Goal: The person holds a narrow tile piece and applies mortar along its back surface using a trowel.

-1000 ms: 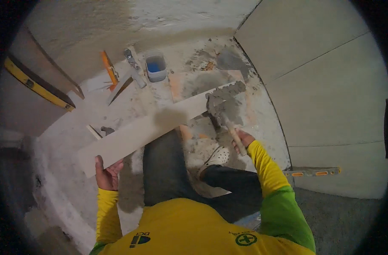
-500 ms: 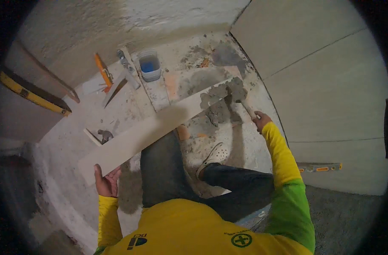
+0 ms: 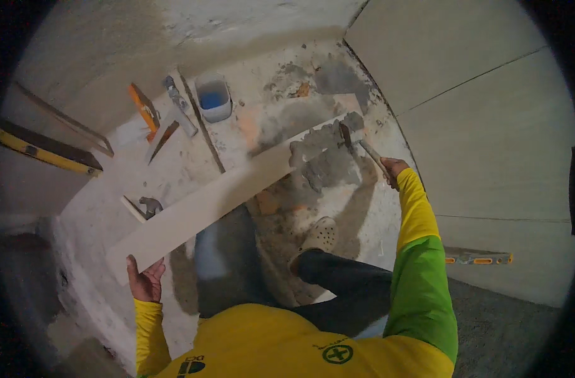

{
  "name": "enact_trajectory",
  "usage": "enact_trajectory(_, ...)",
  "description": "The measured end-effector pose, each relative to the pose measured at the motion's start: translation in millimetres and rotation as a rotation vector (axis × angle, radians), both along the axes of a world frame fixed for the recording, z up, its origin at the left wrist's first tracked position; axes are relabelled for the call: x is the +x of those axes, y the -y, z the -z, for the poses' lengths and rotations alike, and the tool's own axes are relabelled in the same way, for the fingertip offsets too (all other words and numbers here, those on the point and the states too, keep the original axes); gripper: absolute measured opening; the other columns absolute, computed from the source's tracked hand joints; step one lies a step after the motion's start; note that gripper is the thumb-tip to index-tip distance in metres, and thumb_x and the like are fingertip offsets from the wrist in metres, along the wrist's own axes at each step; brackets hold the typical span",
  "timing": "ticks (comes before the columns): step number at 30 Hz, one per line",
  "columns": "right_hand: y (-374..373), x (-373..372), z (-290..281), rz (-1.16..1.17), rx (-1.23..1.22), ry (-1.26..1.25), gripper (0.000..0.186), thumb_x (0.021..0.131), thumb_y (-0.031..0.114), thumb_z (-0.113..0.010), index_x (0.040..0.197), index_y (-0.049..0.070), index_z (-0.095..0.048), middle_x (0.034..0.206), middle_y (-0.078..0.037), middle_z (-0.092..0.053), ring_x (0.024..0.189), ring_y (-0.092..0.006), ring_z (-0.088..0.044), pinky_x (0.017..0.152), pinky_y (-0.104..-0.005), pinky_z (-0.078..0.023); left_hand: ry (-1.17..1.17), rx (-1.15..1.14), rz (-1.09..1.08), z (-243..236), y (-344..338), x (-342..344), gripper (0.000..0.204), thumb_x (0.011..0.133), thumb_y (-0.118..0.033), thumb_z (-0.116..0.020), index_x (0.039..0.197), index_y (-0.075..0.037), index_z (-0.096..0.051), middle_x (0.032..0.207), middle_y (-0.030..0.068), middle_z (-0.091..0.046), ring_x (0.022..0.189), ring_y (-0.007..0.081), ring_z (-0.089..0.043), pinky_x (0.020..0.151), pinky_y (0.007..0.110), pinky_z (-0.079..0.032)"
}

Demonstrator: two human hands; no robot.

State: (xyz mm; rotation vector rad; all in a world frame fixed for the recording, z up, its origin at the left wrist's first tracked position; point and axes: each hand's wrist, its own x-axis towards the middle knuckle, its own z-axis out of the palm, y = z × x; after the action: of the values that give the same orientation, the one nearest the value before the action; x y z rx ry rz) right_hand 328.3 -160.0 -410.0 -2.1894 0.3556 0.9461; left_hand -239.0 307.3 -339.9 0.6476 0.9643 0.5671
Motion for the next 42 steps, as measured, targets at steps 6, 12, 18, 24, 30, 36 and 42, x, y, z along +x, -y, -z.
enact_trajectory(6,5,-17,-1,-0.121,0.069,-0.032,0.035,0.089,0.043,-0.061,0.103,0.012,-0.066,0.059,-0.002,-0.056,0.038,-0.0129,-0.048,0.036,-0.0283,-0.038,0.012,0.003,-0.021,1,2,4,0.058,0.093,-0.046,-0.052,0.13,-0.003,-0.041,0.114,0.0189,-0.06,0.089,0.0337,-0.067,0.07,0.039,-0.062)
enact_trajectory(12,-4,-35,-13,-0.197,0.077,-0.065,0.045,0.083,0.045,-0.066,0.114,0.012,-0.067,0.062,-0.004,-0.06,0.038,-0.0133,-0.048,0.035,-0.0291,-0.037,-0.001,0.03,-0.026,-2,6,3,0.059,0.092,-0.046,-0.053,0.13,-0.003,-0.041,0.116,0.0195,-0.06,0.09,0.0334,-0.067,0.07,0.038,-0.062)
enact_trajectory(18,-9,-45,-16,-0.309,0.078,0.001,0.044,0.087,0.043,-0.064,0.119,0.014,-0.065,0.061,-0.002,-0.056,0.039,-0.0106,-0.047,0.036,-0.0266,-0.036,0.024,0.027,0.014,5,0,-6,0.057,0.093,-0.045,-0.052,0.129,-0.003,-0.042,0.116,0.0197,-0.06,0.091,0.0328,-0.067,0.07,0.036,-0.061)
enact_trajectory(24,-14,-78,9,-0.662,0.103,0.342,0.05,0.086,0.04,-0.065,0.127,0.011,-0.058,0.075,-0.005,-0.064,0.057,-0.0132,-0.054,0.054,-0.0254,-0.045,0.064,-0.003,0.039,5,-2,-5,0.056,0.093,-0.045,-0.051,0.129,-0.003,-0.043,0.115,0.0196,-0.06,0.091,0.0322,-0.067,0.072,0.037,-0.061)
enact_trajectory(30,9,-136,35,-0.682,0.041,0.326,0.056,0.083,0.031,-0.071,0.134,0.019,-0.052,0.099,-0.014,-0.064,0.087,-0.0205,-0.058,0.082,-0.0301,-0.046,0.071,-0.009,0.024,2,1,-2,0.057,0.094,-0.045,-0.051,0.131,-0.002,-0.04,0.118,0.022,-0.057,0.094,0.0357,-0.065,0.077,0.04,-0.06)
enact_trajectory(36,44,-117,-13,-0.808,-0.288,0.394,0.051,0.081,0.035,-0.07,0.13,0.03,-0.055,0.091,-0.017,-0.062,0.083,-0.0306,-0.061,0.077,-0.0379,-0.049,0.117,-0.016,0.057,1,-2,-7,0.058,0.095,-0.043,-0.05,0.131,0.0,-0.038,0.12,0.0225,-0.056,0.096,0.0379,-0.064,0.079,0.042,-0.059)
enact_trajectory(42,-47,-118,-82,-0.808,-0.348,0.58,0.041,0.083,0.039,-0.063,0.124,0.031,-0.06,0.097,-0.018,-0.064,0.092,-0.0349,-0.063,0.081,-0.0435,-0.049,0.112,-0.012,0.075,-3,1,-2,0.056,0.095,-0.043,-0.049,0.13,0.0,-0.04,0.119,0.0216,-0.056,0.096,0.0369,-0.064,0.079,0.041,-0.059)
